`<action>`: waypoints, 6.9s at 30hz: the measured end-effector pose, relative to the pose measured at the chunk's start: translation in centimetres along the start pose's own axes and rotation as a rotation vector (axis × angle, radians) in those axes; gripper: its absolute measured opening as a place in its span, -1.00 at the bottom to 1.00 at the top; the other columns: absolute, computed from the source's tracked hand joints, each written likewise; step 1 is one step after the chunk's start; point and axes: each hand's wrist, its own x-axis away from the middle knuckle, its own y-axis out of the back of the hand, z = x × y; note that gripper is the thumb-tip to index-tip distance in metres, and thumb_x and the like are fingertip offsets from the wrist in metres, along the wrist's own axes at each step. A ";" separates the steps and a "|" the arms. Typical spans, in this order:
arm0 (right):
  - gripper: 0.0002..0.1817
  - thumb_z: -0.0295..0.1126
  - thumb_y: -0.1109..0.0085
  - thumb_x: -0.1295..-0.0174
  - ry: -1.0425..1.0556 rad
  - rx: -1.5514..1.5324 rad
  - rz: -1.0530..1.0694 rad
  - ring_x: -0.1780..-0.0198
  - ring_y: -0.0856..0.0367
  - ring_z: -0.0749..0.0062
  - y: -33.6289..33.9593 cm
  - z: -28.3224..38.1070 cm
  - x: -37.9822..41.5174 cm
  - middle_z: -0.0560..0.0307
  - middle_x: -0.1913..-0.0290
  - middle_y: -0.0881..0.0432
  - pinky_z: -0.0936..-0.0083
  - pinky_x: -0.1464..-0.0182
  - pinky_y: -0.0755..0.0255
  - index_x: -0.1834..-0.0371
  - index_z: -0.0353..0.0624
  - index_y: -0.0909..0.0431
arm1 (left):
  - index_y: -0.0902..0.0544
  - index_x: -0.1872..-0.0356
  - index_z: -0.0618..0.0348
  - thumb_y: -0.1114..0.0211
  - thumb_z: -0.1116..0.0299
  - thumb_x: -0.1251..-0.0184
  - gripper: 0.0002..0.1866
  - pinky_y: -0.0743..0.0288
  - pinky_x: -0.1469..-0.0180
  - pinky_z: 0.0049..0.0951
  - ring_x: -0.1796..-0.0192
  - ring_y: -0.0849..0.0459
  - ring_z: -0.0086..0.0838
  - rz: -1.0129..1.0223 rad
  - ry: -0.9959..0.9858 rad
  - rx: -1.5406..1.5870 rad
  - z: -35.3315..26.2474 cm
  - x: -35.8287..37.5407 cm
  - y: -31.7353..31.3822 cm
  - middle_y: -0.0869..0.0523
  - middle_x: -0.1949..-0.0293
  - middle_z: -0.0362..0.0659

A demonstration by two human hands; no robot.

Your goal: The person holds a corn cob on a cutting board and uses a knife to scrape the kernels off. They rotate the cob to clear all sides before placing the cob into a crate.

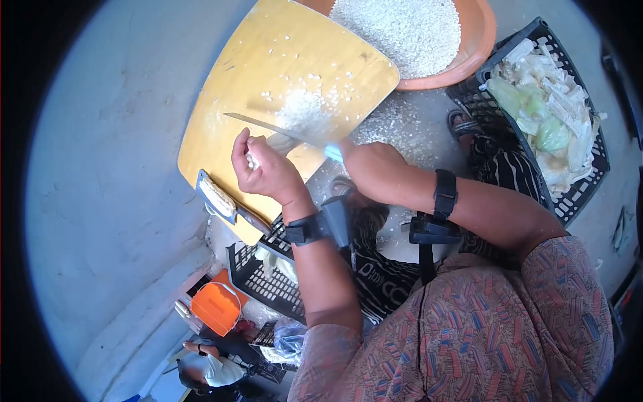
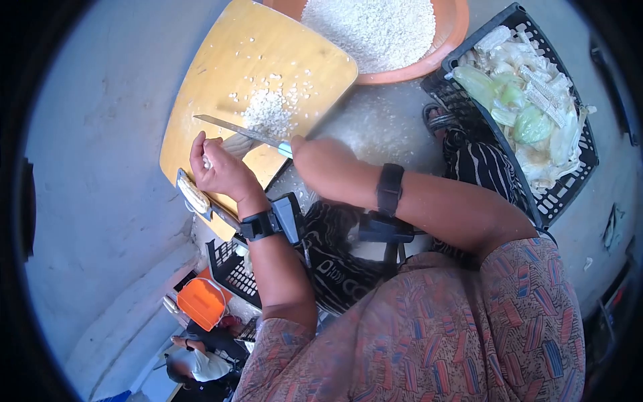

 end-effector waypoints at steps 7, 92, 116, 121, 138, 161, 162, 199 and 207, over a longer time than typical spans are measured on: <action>-0.83 -0.55 0.14 -0.12 0.096 -0.056 -0.151 0.54 -0.59 0.01 -3.2 -1.0 -4.5 -0.19 0.58 -0.55 0.23 0.49 -0.42 0.27 -0.43 -0.36 | -0.60 0.29 0.36 -0.11 0.57 -0.13 -0.85 -0.37 0.37 -0.62 0.46 -0.48 -0.60 0.025 -0.027 0.008 -0.4 0.6 -0.1 -0.60 0.48 -0.19; -0.74 -0.52 -0.04 -0.03 0.063 -0.070 -0.055 0.38 -0.60 -0.11 -2.6 0.1 -1.7 -0.24 0.51 -0.57 0.15 0.32 -0.46 0.21 -0.42 -0.34 | -0.41 0.26 0.24 -0.14 0.49 -0.23 -0.88 -0.34 0.30 -0.61 0.34 -0.40 -0.58 -0.022 0.106 0.078 0.6 -0.5 1.5 -0.44 0.35 -0.21; -0.74 -0.53 0.00 -0.03 0.026 0.048 -0.046 0.34 -0.61 -0.11 -2.5 -0.1 -2.7 -0.25 0.45 -0.58 0.14 0.32 -0.47 0.20 -0.43 -0.33 | -0.37 0.28 0.28 -0.16 0.48 -0.26 -0.86 -0.36 0.42 -0.65 0.42 -0.41 -0.64 0.038 0.056 0.017 -0.6 0.2 0.9 -0.43 0.31 -0.18; -0.79 -0.55 0.05 -0.07 -0.014 -0.041 -0.001 0.33 -0.60 -0.16 -2.3 0.2 -1.2 -0.28 0.45 -0.57 0.11 0.28 -0.46 0.23 -0.42 -0.31 | -0.37 0.30 0.25 -0.16 0.50 -0.25 -0.87 -0.34 0.44 -0.65 0.42 -0.40 -0.65 -0.083 0.231 0.135 0.4 -1.0 1.9 -0.43 0.36 -0.20; -0.69 -0.40 -0.03 -0.14 0.079 -0.007 -0.206 0.41 -0.54 -0.22 -4.1 -0.4 -3.4 -0.32 0.50 -0.53 0.05 0.33 -0.40 0.16 -0.42 -0.29 | -0.30 0.09 0.20 -0.08 0.54 -0.22 -0.74 -0.36 0.18 -0.55 0.23 -0.42 -0.54 -0.450 0.338 0.408 2.7 -2.9 6.7 -0.40 0.20 -0.12; -0.69 -0.25 0.03 -0.20 0.001 0.244 -0.143 0.24 -0.51 -0.21 -2.6 -6.1 -0.9 -0.30 0.32 -0.55 0.00 0.19 -0.34 0.16 -0.29 -0.37 | -0.24 -0.02 0.12 -0.07 0.44 -0.31 -0.70 -0.51 0.11 -0.30 0.11 -0.52 -0.30 -0.598 0.409 0.880 0.3 -4.1 10.8 -0.42 0.12 -0.01; -0.69 -0.25 0.03 -0.20 -0.029 0.238 -0.161 0.23 -0.51 -0.21 -2.3 -6.4 -0.9 -0.30 0.31 -0.55 0.01 0.18 -0.35 0.16 -0.29 -0.38 | -0.24 -0.01 0.12 -0.07 0.43 -0.31 -0.70 -0.51 0.12 -0.30 0.10 -0.52 -0.30 -0.595 0.408 0.884 0.1 -4.1 10.9 -0.43 0.12 -0.02; -0.72 -0.26 0.00 -0.20 0.261 0.214 -0.052 0.43 -0.51 -0.21 -2.9 -7.8 -1.0 -0.25 0.53 -0.52 0.06 0.35 -0.36 0.19 -0.27 -0.34 | -0.27 0.03 0.13 -0.06 0.46 -0.31 -0.74 -0.52 0.14 -0.31 0.11 -0.53 -0.33 -0.546 0.379 0.848 -0.6 -4.1 9.7 -0.45 0.14 -0.05; -0.66 -0.21 0.01 -0.20 -0.106 0.173 -0.531 0.33 -0.53 -0.24 2.6 -10.7 -5.8 -0.32 0.43 -0.54 0.08 0.25 -0.40 0.20 -0.34 -0.39 | -0.28 0.03 0.12 -0.07 0.45 -0.31 -0.75 -0.52 0.15 -0.30 0.11 -0.53 -0.34 -0.552 0.391 0.859 0.0 -4.3 9.9 -0.45 0.14 -0.06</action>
